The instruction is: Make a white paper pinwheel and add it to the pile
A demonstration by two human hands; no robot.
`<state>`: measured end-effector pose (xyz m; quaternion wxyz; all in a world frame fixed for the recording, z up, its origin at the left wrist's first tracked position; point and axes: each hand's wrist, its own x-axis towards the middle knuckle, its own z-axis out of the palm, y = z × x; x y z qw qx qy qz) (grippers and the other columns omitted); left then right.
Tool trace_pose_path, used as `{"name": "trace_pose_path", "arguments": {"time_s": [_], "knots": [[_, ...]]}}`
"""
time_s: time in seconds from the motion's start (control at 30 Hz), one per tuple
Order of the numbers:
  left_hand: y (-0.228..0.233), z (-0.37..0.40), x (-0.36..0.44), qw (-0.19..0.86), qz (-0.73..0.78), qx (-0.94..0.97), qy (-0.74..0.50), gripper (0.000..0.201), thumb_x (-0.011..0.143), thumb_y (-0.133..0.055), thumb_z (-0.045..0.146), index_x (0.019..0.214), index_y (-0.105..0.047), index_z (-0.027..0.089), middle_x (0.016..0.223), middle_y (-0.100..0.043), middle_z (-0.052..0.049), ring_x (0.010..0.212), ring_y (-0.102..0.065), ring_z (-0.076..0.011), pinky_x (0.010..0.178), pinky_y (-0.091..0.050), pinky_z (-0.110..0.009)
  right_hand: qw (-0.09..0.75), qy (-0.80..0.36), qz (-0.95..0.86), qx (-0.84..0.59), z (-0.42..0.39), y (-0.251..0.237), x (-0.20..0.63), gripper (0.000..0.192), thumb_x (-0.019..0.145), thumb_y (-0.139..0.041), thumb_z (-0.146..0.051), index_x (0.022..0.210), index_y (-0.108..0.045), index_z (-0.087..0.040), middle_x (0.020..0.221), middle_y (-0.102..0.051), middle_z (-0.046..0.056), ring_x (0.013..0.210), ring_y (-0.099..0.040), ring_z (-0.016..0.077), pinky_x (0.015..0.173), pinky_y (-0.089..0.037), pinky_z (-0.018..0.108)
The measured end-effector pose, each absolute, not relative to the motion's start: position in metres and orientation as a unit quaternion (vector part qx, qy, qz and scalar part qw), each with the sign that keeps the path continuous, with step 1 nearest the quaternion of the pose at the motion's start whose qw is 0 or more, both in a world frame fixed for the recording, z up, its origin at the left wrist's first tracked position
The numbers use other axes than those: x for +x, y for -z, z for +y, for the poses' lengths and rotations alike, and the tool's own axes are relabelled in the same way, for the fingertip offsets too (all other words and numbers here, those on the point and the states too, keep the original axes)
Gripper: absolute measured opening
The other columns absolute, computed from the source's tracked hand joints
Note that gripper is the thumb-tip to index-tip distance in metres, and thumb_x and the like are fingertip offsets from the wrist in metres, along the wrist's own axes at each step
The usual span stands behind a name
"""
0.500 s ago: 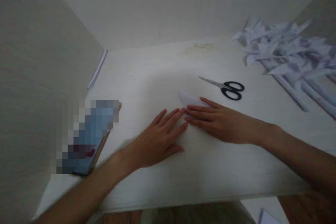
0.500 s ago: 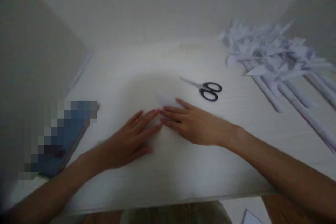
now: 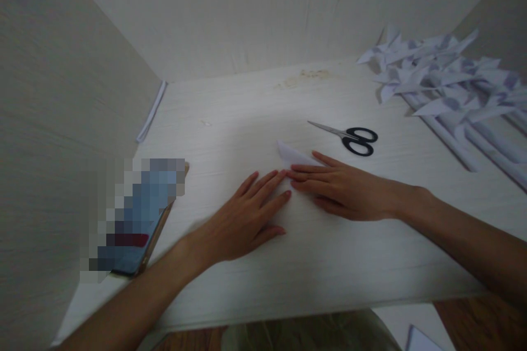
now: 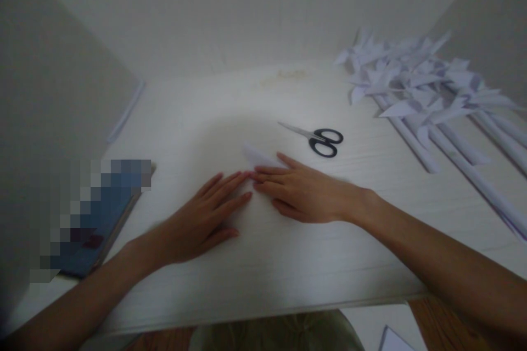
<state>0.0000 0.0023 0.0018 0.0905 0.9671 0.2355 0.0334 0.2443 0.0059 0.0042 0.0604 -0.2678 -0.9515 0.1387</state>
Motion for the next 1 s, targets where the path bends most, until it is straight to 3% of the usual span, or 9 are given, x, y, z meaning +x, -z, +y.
{"name": "trace_pose_path", "arguments": {"time_s": [0.3,0.5,0.67,0.83,1.0], "knots": [[-0.001,0.002,0.001,0.087,0.232,0.967,-0.053,0.048,0.084,-0.038,0.039,0.124,-0.037,0.014,0.141,-0.022,-0.016,0.131,-0.016,-0.0232,0.104,-0.021,-0.047,0.074,-0.169,-0.944,-0.273,0.011,-0.004,0.249,0.039,0.088,-0.034,-0.024,0.126,-0.041,-0.019,0.136,-0.037,0.007,0.128,-0.025,0.0194,0.105,-0.012,0.05],[-0.001,0.003,0.006,0.093,0.206,0.972,-0.055,0.042,0.085,-0.036,0.036,0.118,-0.042,0.009,0.134,-0.037,-0.015,0.128,-0.025,-0.0197,0.105,-0.021,-0.044,0.087,-0.194,-0.937,-0.278,0.012,-0.002,0.249,0.041,0.088,-0.036,-0.028,0.128,-0.038,-0.022,0.135,-0.038,0.006,0.128,-0.025,0.02,0.105,-0.011,0.05],[-0.004,0.005,0.011,0.098,0.206,0.972,-0.063,0.039,0.086,-0.036,0.033,0.113,-0.046,0.008,0.13,-0.043,-0.016,0.125,-0.032,-0.0191,0.104,-0.025,-0.039,0.084,-0.225,-0.927,-0.288,0.014,-0.003,0.251,0.046,0.087,-0.037,-0.033,0.131,-0.033,-0.019,0.135,-0.037,0.008,0.128,-0.025,0.0203,0.106,-0.01,0.049],[-0.002,0.005,0.017,0.084,0.208,0.971,-0.079,0.046,0.085,-0.038,0.033,0.122,-0.038,0.007,0.129,-0.044,-0.016,0.124,-0.034,-0.0205,0.105,-0.023,-0.041,0.08,-0.224,-0.919,-0.313,0.012,-0.006,0.25,0.047,0.087,-0.035,-0.036,0.129,-0.034,-0.015,0.135,-0.038,0.011,0.128,-0.027,0.0185,0.107,-0.012,0.046],[0.0,0.005,0.019,0.09,0.207,0.97,-0.086,0.041,0.086,-0.035,0.032,0.118,-0.044,0.008,0.126,-0.046,-0.015,0.121,-0.038,-0.0206,0.102,-0.028,-0.039,0.074,-0.214,-0.913,-0.34,0.012,-0.008,0.243,0.05,0.087,-0.034,-0.039,0.13,-0.031,-0.014,0.136,-0.035,0.012,0.127,-0.029,0.0207,0.106,-0.016,0.048]]}}
